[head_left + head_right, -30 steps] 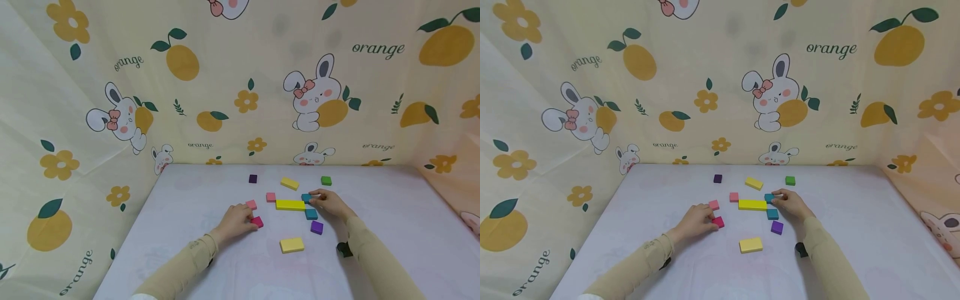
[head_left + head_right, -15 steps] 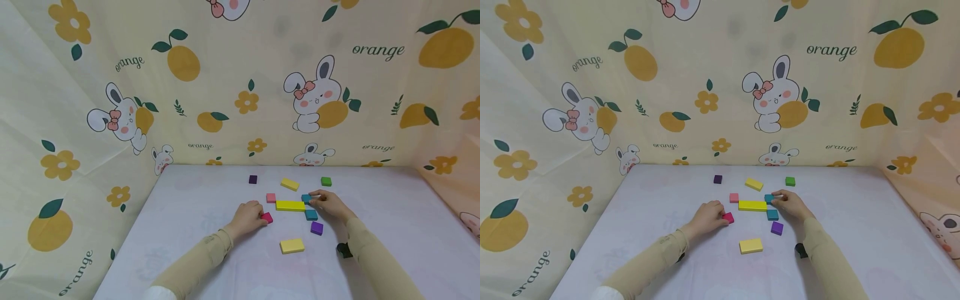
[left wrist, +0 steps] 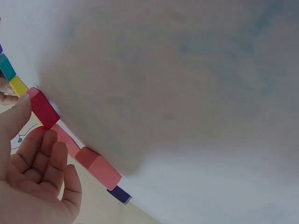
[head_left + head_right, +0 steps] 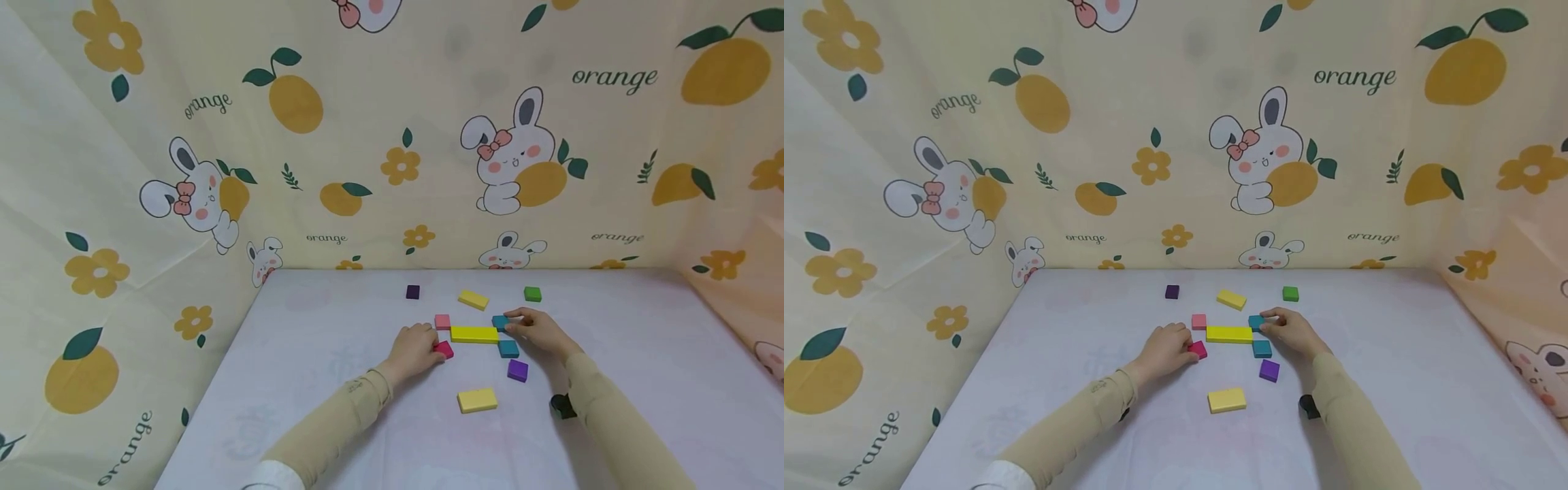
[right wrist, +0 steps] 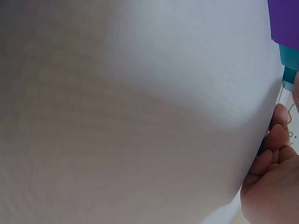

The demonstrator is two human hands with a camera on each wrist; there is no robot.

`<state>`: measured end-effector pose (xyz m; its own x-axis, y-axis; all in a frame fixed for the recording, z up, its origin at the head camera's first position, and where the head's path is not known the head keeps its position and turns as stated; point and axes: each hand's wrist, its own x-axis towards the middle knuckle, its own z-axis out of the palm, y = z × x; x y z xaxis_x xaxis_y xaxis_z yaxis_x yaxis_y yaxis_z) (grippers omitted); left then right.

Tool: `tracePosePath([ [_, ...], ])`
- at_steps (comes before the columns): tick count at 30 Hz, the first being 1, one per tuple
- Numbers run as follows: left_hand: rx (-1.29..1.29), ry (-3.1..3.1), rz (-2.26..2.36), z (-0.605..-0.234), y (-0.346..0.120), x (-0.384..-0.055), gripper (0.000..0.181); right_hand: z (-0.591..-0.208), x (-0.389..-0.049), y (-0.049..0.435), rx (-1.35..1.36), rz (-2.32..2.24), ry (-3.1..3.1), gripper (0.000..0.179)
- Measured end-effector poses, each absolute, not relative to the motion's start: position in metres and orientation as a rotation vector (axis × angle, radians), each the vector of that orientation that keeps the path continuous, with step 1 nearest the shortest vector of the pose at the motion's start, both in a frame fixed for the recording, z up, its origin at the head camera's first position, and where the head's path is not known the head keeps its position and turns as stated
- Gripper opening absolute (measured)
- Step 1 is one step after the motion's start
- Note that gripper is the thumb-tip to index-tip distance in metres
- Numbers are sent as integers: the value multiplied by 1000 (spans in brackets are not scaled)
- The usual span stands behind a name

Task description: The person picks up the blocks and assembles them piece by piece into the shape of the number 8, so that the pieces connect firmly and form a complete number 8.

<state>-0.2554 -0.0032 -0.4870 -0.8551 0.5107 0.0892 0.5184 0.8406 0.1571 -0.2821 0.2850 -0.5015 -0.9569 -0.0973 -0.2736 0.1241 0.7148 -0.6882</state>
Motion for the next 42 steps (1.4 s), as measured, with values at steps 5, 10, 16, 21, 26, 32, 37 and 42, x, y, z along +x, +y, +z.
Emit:
tracePosePath([
  [5,-821,-2981,-275,-486,1,-258,26,-499,-283,285,20,-1090,2630,51],
  [10,-794,-3019,-261,-485,3,-261,26,-499,-283,284,19,-1098,2628,52],
  [16,-796,-3022,-234,-484,6,-261,25,-499,-281,284,27,-1092,2632,52],
  [21,-795,-3022,-232,-486,7,-262,25,-500,-280,284,22,-1102,2629,53],
  [26,-828,-3011,-189,-486,6,-263,24,-502,-280,285,25,-1104,2630,52],
  [32,-860,-2985,-155,-485,3,-263,22,-503,-279,286,26,-1117,2623,53],
  [37,-862,-2979,-148,-483,2,-262,22,-504,-280,286,22,-1113,2627,53],
  [42,-852,-2982,-138,-482,1,-262,22,-506,-282,287,22,-1122,2617,55],
])
